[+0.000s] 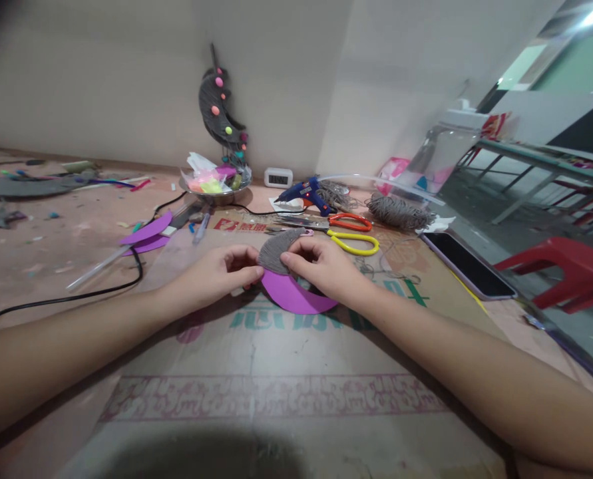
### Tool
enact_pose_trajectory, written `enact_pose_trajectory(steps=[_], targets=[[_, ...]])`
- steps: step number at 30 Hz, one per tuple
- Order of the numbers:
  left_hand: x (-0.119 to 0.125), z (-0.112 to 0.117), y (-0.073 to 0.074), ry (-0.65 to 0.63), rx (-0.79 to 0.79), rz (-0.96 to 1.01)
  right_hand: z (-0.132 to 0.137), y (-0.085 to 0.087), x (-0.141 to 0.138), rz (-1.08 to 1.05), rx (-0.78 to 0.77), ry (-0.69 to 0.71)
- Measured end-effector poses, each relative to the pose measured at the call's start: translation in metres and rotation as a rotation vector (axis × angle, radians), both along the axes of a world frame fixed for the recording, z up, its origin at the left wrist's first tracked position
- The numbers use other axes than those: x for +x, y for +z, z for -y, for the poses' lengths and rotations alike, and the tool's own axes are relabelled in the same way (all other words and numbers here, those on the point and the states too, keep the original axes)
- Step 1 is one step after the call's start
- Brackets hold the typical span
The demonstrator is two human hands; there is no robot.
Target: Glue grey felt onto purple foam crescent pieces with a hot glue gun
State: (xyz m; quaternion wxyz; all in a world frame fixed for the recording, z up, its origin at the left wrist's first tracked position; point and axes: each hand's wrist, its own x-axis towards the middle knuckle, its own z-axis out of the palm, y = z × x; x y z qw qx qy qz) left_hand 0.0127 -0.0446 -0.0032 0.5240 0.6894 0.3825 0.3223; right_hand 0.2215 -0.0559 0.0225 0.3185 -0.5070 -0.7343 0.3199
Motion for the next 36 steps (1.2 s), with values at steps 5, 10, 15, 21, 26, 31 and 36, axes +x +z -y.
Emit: enact_pose_trajectory(steps=[5,10,15,21,26,31,36], targets=[[0.000,-0.001,-0.001,0.007,-0.005,-0.035,0.000,0.000,0.000,0.024,0.052,0.003],[-0.001,-0.002,-0.001,-0.003,0.010,-0.036,-0.002,-0.002,0.001,0.080,0.100,0.036],[-0.001,-0.002,-0.003,0.016,0.024,-0.040,-0.001,-0.001,0.000,0.171,0.090,0.044],[-0.001,-0.002,-0.003,0.023,0.001,-0.048,-0.001,-0.001,0.000,0.187,0.083,-0.005],[0.000,-0.001,0.001,0.016,-0.080,0.006,-0.003,-0.003,0.002,0.113,0.039,-0.016],[0.001,0.002,0.006,0.011,-0.065,-0.022,-0.003,-0.003,0.002,0.110,0.051,-0.020],[0.000,0.002,0.006,0.010,0.001,-0.062,-0.003,-0.001,0.001,0.127,0.073,-0.023]])
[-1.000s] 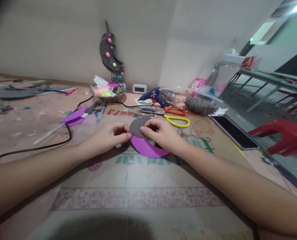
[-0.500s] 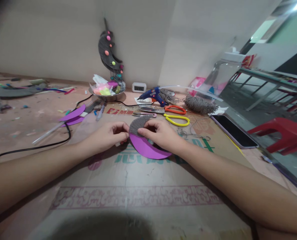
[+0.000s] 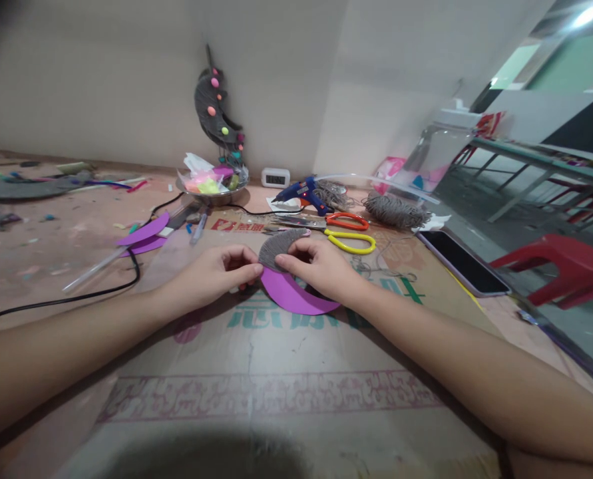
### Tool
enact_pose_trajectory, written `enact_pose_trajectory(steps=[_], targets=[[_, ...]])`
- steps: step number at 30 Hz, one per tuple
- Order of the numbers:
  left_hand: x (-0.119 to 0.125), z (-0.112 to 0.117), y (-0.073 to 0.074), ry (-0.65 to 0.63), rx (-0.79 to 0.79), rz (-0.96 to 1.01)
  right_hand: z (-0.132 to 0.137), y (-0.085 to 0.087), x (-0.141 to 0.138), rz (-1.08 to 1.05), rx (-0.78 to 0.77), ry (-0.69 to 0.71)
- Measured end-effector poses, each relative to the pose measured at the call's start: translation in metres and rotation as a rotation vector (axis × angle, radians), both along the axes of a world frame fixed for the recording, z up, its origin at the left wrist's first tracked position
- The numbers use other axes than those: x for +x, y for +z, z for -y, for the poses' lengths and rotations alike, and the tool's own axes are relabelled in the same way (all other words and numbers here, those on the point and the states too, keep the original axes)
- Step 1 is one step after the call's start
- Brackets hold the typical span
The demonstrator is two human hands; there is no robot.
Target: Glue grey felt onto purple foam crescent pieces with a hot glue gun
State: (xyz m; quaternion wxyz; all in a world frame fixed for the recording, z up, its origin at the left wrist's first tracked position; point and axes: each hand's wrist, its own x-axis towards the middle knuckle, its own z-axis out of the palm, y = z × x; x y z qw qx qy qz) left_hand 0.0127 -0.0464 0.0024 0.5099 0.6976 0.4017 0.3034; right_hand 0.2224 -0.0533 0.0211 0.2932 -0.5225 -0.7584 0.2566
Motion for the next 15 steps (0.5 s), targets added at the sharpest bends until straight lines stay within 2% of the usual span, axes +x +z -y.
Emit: enact_pose_trajectory(steps=[9,15], targets=[[0.0003,-0.0034,-0.0089,0.013,-0.024,0.053,0.0037,0.0035,-0.0044,0.069,0.002,0.025],[0.0008,-0.0027,-0.0061,0.027,-0.050,0.054,0.0036,0.0019,-0.0022,0.045,-0.013,0.036]])
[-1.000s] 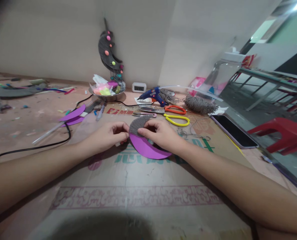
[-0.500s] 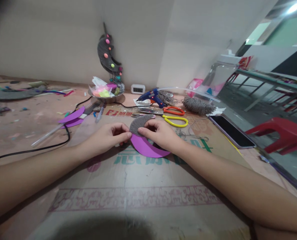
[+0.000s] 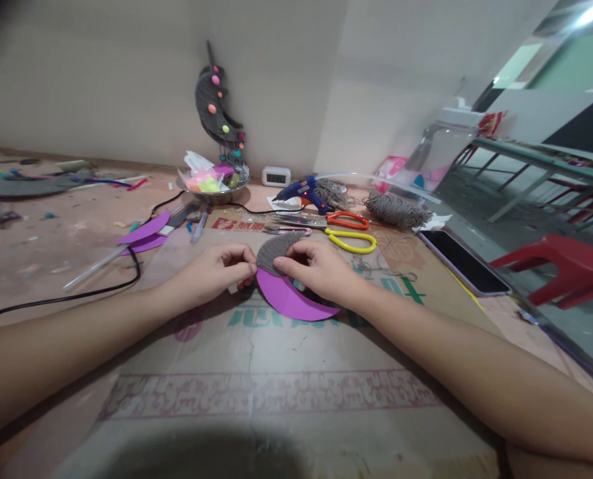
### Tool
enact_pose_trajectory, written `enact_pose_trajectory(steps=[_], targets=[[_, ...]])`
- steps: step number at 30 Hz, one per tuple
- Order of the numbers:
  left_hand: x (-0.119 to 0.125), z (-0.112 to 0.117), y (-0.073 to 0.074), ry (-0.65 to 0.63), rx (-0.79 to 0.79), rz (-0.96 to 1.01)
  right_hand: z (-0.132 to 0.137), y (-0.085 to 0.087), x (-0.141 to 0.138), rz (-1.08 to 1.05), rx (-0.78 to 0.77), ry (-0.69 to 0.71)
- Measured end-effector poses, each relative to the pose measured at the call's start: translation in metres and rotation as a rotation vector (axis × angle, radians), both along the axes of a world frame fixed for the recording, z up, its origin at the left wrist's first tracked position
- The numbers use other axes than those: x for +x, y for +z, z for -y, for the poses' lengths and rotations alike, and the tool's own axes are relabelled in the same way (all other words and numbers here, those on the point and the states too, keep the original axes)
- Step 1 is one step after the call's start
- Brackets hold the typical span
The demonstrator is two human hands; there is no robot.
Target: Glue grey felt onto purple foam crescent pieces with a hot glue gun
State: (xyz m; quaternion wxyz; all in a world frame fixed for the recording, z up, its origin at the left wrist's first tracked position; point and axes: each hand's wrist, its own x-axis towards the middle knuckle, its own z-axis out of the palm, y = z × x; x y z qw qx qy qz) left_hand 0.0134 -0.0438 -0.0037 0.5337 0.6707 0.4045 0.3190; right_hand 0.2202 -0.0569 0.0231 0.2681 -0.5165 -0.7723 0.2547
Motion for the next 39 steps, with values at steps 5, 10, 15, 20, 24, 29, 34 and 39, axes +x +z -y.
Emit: enact_pose_trajectory(steps=[5,10,15,20,24,29,34,39], targets=[[0.001,0.003,0.006,0.026,0.051,-0.057,0.002,0.002,0.000,0.018,0.017,-0.008],[0.001,0.003,0.007,0.054,0.065,-0.060,0.002,0.003,-0.001,0.004,0.022,-0.013],[0.000,0.000,0.008,0.186,-0.056,0.141,-0.002,-0.002,0.005,-0.109,-0.035,-0.054],[-0.001,-0.003,0.006,0.193,-0.133,0.289,-0.008,-0.008,0.010,-0.215,-0.052,-0.085],[-0.001,0.000,0.006,0.134,0.009,0.071,-0.009,-0.009,0.010,-0.230,-0.046,-0.077],[-0.001,0.002,0.009,0.060,0.109,-0.109,-0.007,-0.006,0.008,-0.110,0.042,-0.068],[-0.001,0.002,0.006,0.055,0.110,-0.103,-0.005,-0.003,0.006,-0.029,0.108,-0.066],[-0.002,0.002,0.005,0.045,0.120,-0.108,-0.005,-0.002,0.004,-0.001,0.129,-0.044]])
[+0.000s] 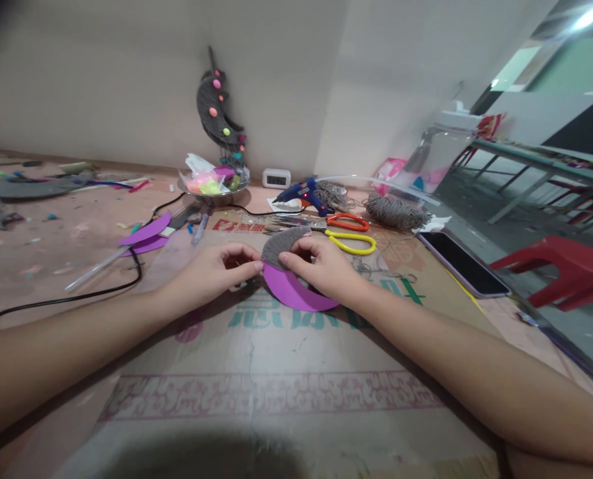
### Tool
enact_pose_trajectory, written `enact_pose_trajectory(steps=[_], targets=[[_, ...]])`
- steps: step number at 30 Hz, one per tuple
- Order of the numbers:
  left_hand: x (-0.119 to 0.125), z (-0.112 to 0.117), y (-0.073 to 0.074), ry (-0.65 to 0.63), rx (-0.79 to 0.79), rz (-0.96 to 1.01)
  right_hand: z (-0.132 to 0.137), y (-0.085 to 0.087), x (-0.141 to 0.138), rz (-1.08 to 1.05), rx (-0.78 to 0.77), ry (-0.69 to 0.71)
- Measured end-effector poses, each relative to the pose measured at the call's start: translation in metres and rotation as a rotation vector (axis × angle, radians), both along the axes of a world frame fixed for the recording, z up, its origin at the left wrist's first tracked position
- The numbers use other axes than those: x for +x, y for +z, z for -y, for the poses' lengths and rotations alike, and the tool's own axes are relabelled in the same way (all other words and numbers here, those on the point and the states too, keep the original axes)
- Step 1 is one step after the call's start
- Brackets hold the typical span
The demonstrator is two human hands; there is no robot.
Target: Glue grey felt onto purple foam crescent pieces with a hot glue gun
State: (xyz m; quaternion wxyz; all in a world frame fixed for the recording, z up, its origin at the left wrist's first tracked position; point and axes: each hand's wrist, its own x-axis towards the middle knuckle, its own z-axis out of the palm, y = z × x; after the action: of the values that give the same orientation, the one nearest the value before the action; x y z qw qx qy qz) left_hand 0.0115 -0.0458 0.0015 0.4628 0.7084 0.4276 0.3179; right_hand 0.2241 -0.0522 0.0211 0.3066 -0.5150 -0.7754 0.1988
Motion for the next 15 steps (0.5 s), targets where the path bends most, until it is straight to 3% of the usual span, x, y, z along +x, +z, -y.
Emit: enact_pose_trajectory(steps=[15], targets=[[0.0016,-0.0021,-0.0033,0.001,0.021,0.054,0.0013,-0.0005,-0.0021,0.042,0.037,0.025]])
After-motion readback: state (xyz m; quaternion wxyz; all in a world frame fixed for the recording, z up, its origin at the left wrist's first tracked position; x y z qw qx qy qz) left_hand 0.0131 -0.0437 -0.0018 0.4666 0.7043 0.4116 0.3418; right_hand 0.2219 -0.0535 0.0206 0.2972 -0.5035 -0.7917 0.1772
